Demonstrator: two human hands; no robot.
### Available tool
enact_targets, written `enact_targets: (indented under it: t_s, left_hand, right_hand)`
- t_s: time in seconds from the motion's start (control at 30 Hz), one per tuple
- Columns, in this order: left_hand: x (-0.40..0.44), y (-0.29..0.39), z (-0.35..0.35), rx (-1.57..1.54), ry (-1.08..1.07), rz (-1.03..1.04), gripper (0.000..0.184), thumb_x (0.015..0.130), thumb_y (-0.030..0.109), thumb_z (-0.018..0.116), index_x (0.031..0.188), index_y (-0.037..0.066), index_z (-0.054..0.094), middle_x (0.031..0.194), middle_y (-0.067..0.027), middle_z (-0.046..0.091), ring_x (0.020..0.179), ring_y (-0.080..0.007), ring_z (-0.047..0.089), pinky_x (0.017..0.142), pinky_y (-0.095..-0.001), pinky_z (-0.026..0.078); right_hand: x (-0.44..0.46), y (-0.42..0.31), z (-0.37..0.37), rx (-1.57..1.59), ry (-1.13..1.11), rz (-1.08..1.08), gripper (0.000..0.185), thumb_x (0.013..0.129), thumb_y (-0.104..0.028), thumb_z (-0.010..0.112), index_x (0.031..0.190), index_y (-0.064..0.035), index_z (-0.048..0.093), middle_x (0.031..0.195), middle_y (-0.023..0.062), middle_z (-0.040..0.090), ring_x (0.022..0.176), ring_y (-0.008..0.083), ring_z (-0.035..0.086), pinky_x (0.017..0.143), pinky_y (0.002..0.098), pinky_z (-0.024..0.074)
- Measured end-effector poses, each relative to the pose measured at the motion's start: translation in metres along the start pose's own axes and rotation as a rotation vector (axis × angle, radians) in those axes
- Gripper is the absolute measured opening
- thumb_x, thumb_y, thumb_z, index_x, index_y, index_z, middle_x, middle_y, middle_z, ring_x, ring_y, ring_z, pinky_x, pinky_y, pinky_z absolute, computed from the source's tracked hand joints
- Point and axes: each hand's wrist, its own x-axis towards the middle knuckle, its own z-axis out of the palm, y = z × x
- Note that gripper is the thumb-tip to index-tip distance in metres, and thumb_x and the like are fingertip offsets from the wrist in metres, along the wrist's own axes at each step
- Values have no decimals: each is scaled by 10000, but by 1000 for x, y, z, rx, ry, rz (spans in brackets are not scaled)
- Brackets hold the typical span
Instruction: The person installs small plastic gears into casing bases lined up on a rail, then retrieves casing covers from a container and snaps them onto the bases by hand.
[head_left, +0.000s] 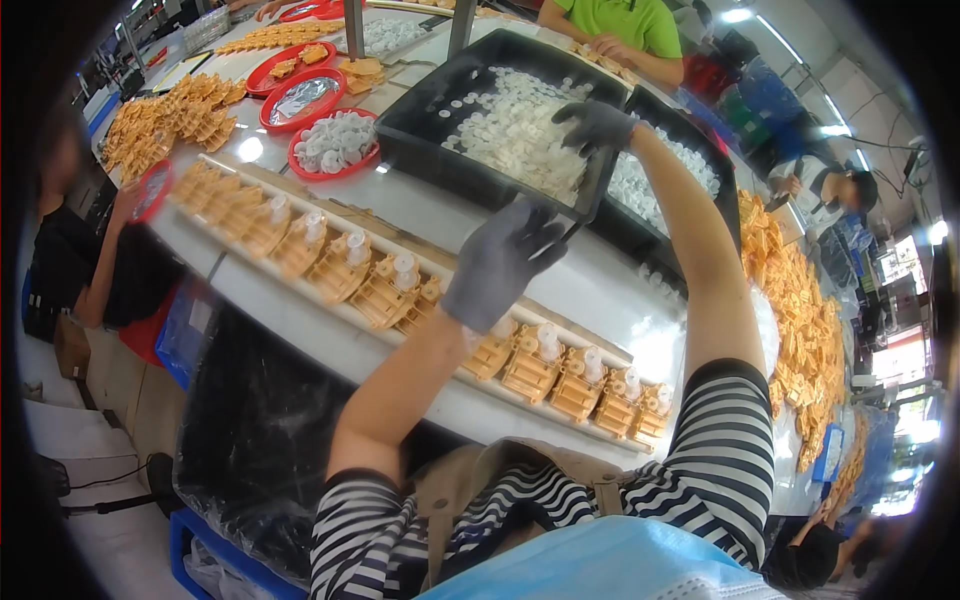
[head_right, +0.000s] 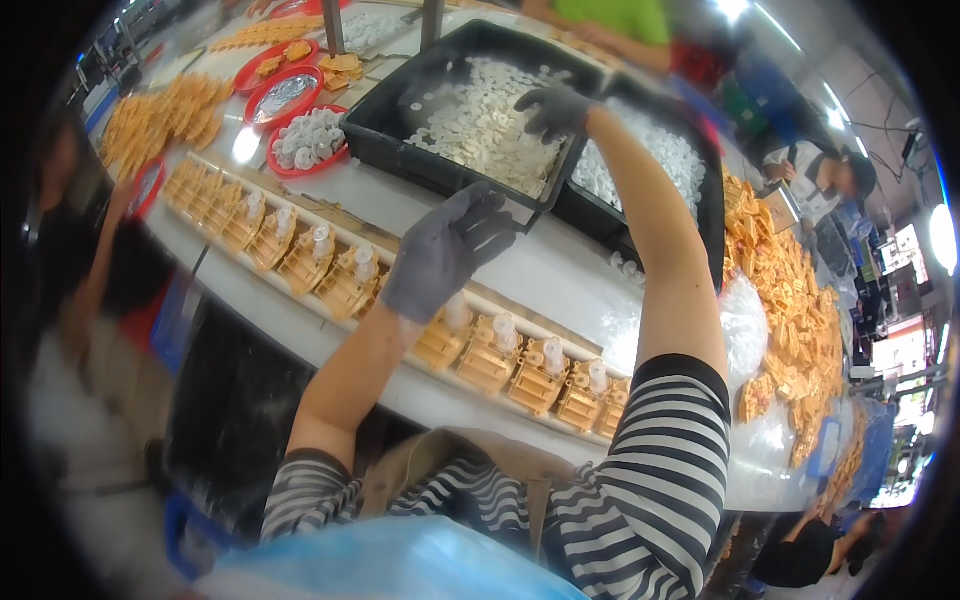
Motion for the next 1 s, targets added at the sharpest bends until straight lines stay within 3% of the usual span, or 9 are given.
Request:
enact_targets:
  t_s: [0.23,0.3,0.37,0.47,0.53,0.63,0.73,0.83,1.0]
  left_hand:
    - [41,0,6,-66,100,53,243,960,184,485,1137,23,522,1060,-138,596,993,-317,603,916,-477,491]
    - [68,3,-1,4,184,89,323,955,273,493,1172,35,509,1061,-143,585,1019,-335,583,942,-512,458]
    - [87,7,6,1,288,104,413,944,366,493,1216,55,487,1088,-152,566,1066,-351,555,974,-547,414]
    - [105,8,21,-118,375,117,532,924,483,473,1287,95,441,1172,-167,517,1156,-379,502,1025,-590,331]
    - [119,1,15,-199,301,159,575,915,522,455,1323,119,412,1237,-175,473,1200,-403,468,1053,-609,276]
    - [132,3,2,-200,-136,138,554,920,481,461,1328,114,389,1295,-171,436,1205,-421,467,1022,-604,339]
    - [133,-1,13,-187,111,256,476,929,425,455,1281,106,432,1240,-168,498,1176,-377,504,988,-575,415]
    - [141,4,10,-346,178,231,373,949,360,436,1207,96,489,1163,-182,543,1134,-333,540,960,-545,469]
    - [132,9,-10,-304,78,262,310,962,299,429,1144,74,539,1148,-159,556,1104,-311,546,971,-550,466]
  right_hand:
    - [-13,-10,4,8,-1,-77,395,794,-66,670,1178,-20,591,1115,94,578,838,160,645,686,272,582]
    - [-27,-24,6,86,51,-79,397,779,-38,668,1173,-40,616,1121,103,597,848,171,648,691,285,585]
    - [-30,-26,0,-55,19,-290,388,782,-60,670,1165,-30,615,1150,113,581,873,165,638,710,262,584]
    - [-48,-57,6,-76,-42,-328,401,797,-124,684,1178,-28,606,1151,108,597,978,186,619,875,317,543]
    - [-66,-88,22,111,-94,-131,405,804,-140,692,1186,-36,605,1141,93,608,1045,189,599,935,360,508]
    - [-63,-98,30,-73,-138,-179,401,844,-222,665,1197,-41,605,1106,69,627,1043,168,589,856,330,522]
    - [-60,-107,32,-69,-150,-127,385,889,-260,616,1192,-24,595,1047,65,620,927,142,604,768,285,552]
    - [-51,-106,25,25,-143,-147,359,912,-234,599,1195,-14,577,1024,64,586,892,111,608,758,279,569]
    - [-48,-92,24,242,-27,-227,315,907,-177,608,1160,11,587,1016,64,588,832,112,607,767,268,561]
